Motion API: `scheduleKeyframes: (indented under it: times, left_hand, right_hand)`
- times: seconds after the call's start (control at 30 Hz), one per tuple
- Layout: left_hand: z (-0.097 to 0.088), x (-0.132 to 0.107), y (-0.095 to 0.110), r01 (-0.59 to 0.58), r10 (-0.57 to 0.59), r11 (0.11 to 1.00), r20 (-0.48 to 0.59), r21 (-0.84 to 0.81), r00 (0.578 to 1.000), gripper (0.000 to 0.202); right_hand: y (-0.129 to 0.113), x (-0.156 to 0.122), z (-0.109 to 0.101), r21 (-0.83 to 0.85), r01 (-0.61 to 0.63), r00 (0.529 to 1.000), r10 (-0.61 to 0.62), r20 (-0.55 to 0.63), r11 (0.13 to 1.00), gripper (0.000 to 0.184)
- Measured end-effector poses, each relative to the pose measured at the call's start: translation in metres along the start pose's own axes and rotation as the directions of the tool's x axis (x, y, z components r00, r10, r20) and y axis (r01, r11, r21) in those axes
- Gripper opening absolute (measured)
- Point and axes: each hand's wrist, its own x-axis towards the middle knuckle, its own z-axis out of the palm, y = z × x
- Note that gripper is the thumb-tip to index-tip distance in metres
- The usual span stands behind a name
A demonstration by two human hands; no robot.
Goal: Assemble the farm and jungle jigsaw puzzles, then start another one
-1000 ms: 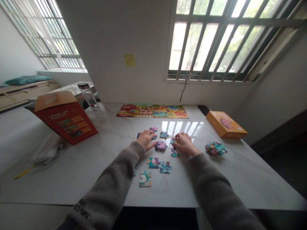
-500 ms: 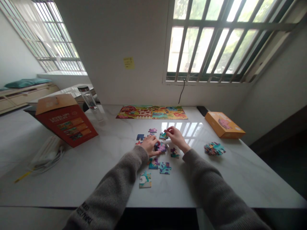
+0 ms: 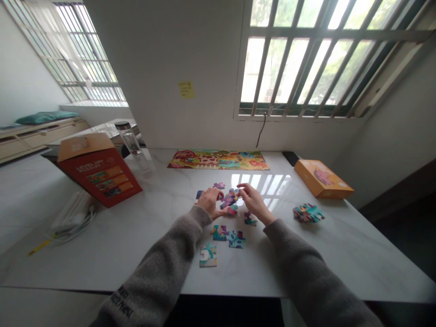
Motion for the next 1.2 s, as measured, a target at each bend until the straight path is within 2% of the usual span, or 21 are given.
scheduleKeyframes:
  times: [0.13,0.23,0.3,0.37,0.5,0.6,0.73,0.83,0.9,1.0,1.07,1.2]
  left_hand:
    - [0.001,-0.001,0.005,0.035,-0.035,0.999,-0.03,0.001,0.999,0.037]
    - [0.003,-0.001,0.005,0.009,-0.009,1.0,-0.023,-0.005,1.0,0.037]
    - [0.005,-0.001,0.003,-0.029,0.029,0.999,0.0,-0.022,1.0,0.033]
    - [0.006,-0.002,-0.001,-0.069,0.071,0.997,0.046,-0.039,0.996,0.025]
    - [0.009,-0.003,-0.004,-0.125,0.134,0.99,0.166,-0.068,0.977,0.022]
    - [0.011,-0.005,-0.004,-0.152,0.172,0.983,0.214,-0.104,0.962,0.027]
    - [0.012,-0.006,-0.004,-0.136,0.159,0.984,0.222,-0.116,0.962,0.023]
    - [0.012,-0.006,-0.004,-0.139,0.165,0.983,0.236,-0.122,0.958,0.019]
    - [0.012,-0.006,-0.004,-0.146,0.174,0.981,0.248,-0.128,0.953,0.022]
    - [0.013,-0.005,-0.005,-0.146,0.175,0.981,0.257,-0.131,0.95,0.025]
    - [0.014,-0.005,-0.006,-0.14,0.17,0.981,0.258,-0.131,0.951,0.022]
    - [0.017,-0.005,-0.007,-0.126,0.155,0.983,0.244,-0.132,0.957,0.019]
  right_hand:
    - [-0.008,-0.015,0.013,0.179,0.012,0.992,-0.035,0.122,0.984,0.034]
    - [-0.002,-0.013,0.013,0.159,0.042,0.996,-0.055,0.076,0.986,0.031]
    - [0.01,-0.007,-0.001,0.086,0.047,0.999,-0.048,0.007,0.995,0.034]
    - [0.026,-0.002,-0.024,-0.004,0.04,0.998,-0.04,-0.047,0.999,0.034]
    - [0.06,0.002,-0.07,-0.232,0.004,0.999,0.004,0.035,0.973,0.033]
    - [0.074,0.002,-0.082,-0.422,0.038,0.997,-0.006,0.079,0.906,0.028]
    - [0.08,0.004,-0.078,-0.509,0.095,0.995,-0.068,0.07,0.855,0.019]
    - [0.079,0.004,-0.075,-0.536,0.105,0.994,-0.09,0.054,0.838,0.02]
    - [0.072,0.0,-0.072,-0.543,0.119,0.992,-0.126,0.025,0.831,0.023]
    - [0.049,-0.011,-0.059,-0.505,0.185,0.978,-0.209,0.011,0.843,0.023]
    - [0.03,-0.02,-0.045,-0.442,0.284,0.959,-0.252,0.13,0.851,0.02]
    - [0.005,-0.035,-0.017,-0.402,0.402,0.901,-0.277,0.335,0.822,0.034]
